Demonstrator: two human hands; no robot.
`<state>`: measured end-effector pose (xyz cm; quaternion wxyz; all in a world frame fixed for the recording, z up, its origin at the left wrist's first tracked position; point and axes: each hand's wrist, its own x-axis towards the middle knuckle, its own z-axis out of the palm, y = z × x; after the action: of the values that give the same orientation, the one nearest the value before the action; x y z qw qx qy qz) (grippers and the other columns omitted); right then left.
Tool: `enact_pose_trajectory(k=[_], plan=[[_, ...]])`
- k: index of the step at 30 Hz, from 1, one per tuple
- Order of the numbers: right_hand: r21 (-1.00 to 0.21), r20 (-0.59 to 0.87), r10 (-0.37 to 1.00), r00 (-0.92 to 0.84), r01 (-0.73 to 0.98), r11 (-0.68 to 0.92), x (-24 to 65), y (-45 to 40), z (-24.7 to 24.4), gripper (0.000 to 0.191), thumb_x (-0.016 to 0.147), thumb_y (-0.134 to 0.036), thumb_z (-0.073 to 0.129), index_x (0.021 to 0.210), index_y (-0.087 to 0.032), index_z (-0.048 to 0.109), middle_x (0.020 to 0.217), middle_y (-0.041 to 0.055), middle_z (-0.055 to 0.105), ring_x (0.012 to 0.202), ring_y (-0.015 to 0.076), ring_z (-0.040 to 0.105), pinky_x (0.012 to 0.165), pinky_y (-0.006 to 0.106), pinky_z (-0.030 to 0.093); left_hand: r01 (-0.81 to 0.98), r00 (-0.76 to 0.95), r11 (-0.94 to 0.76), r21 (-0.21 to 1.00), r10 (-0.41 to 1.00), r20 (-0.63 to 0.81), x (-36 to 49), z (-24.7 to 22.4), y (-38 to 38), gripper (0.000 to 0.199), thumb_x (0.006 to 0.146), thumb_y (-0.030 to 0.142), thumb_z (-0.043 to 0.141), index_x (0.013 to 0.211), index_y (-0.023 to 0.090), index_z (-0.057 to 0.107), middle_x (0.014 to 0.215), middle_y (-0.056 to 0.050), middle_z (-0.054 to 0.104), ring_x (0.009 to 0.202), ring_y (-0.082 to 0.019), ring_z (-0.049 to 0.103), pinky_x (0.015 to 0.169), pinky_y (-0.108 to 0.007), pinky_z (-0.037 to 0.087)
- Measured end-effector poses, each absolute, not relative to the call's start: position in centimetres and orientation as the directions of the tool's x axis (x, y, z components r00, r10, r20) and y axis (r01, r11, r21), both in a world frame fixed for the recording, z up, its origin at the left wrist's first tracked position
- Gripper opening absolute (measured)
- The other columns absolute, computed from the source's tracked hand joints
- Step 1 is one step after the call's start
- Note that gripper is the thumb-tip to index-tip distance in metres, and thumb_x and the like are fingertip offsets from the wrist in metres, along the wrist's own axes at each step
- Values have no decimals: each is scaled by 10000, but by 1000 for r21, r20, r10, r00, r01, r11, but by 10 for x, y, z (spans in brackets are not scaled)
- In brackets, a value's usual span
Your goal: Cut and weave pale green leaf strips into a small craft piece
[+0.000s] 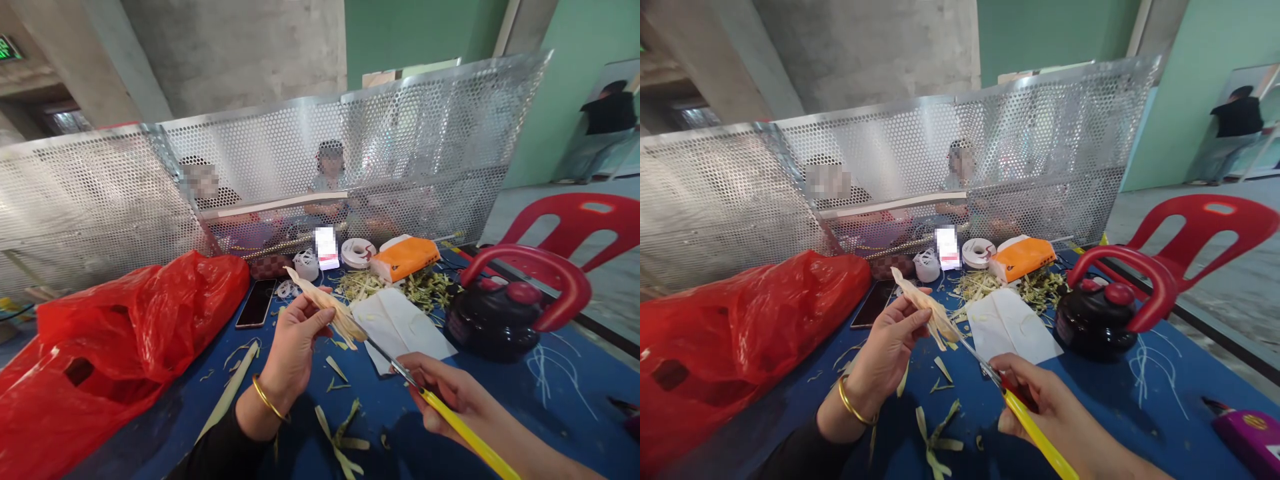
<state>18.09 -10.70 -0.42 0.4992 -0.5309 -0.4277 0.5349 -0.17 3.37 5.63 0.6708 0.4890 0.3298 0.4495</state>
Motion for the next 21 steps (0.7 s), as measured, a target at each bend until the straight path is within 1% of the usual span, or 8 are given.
enact_pose_trajectory(k=[4,6,9,12,14,16,19,21], plan=[[-987,-136,977,164,-112,-119,177,-107,-4,426,621,-334,809,1022,-270,684,697,-39,538,632,124,533,611,206,484,-299,380,142,943,925,-19,-1,60,32,347,660,214,796,990,165,701,823,-17,684,665,-98,589,545,-172,449],[-987,-134,980,146,-104,-119,176,-106,-3,425,614,-294,805,1019,-253,680,664,-48,530,601,119,531,602,213,481,-292,397,157,944,917,-30,-1,61,30,337,658,213,799,977,161,704,843,-24,686,678,-101,598,552,-171,458],[-976,-204,968,145,-104,-190,174,-105,0,416,610,-238,777,1014,-252,677,646,-62,525,577,110,533,586,207,476,-271,435,174,947,900,-41,-1,61,29,340,655,199,798,977,150,702,841,-34,693,678,-105,606,571,-176,473],[-970,-238,958,160,-89,-226,172,-105,3,403,600,-233,751,997,-250,679,651,-65,517,586,112,532,581,202,478,-256,456,183,949,889,-48,-1,59,29,353,655,190,792,991,142,695,831,-38,697,685,-117,621,595,-192,493],[-978,-208,962,179,-39,-204,171,-106,5,415,602,-243,742,1012,-241,673,672,-57,519,603,120,528,581,202,481,-253,451,172,952,892,-41,0,57,30,348,651,171,787,984,141,689,826,-34,697,687,-121,625,600,-197,499],[-985,-163,971,175,33,-171,173,-107,5,441,631,-262,726,1066,-233,655,708,-41,542,626,130,531,593,204,489,-262,438,159,952,899,-30,0,55,31,345,648,156,782,977,139,681,818,-30,695,687,-122,626,600,-201,504],[-979,-109,991,77,165,-121,177,-109,6,517,694,-308,701,1193,-230,592,746,-15,581,666,158,563,609,206,504,-283,413,152,947,911,-23,1,54,30,365,641,146,779,990,132,673,806,-27,693,693,-127,629,601,-206,511],[-967,-73,996,43,242,-82,180,-111,6,561,717,-335,698,1248,-232,551,763,-2,595,706,182,593,608,204,512,-299,397,146,943,918,-16,3,54,28,372,638,144,779,995,130,673,784,-21,692,683,-124,626,604,-207,516]])
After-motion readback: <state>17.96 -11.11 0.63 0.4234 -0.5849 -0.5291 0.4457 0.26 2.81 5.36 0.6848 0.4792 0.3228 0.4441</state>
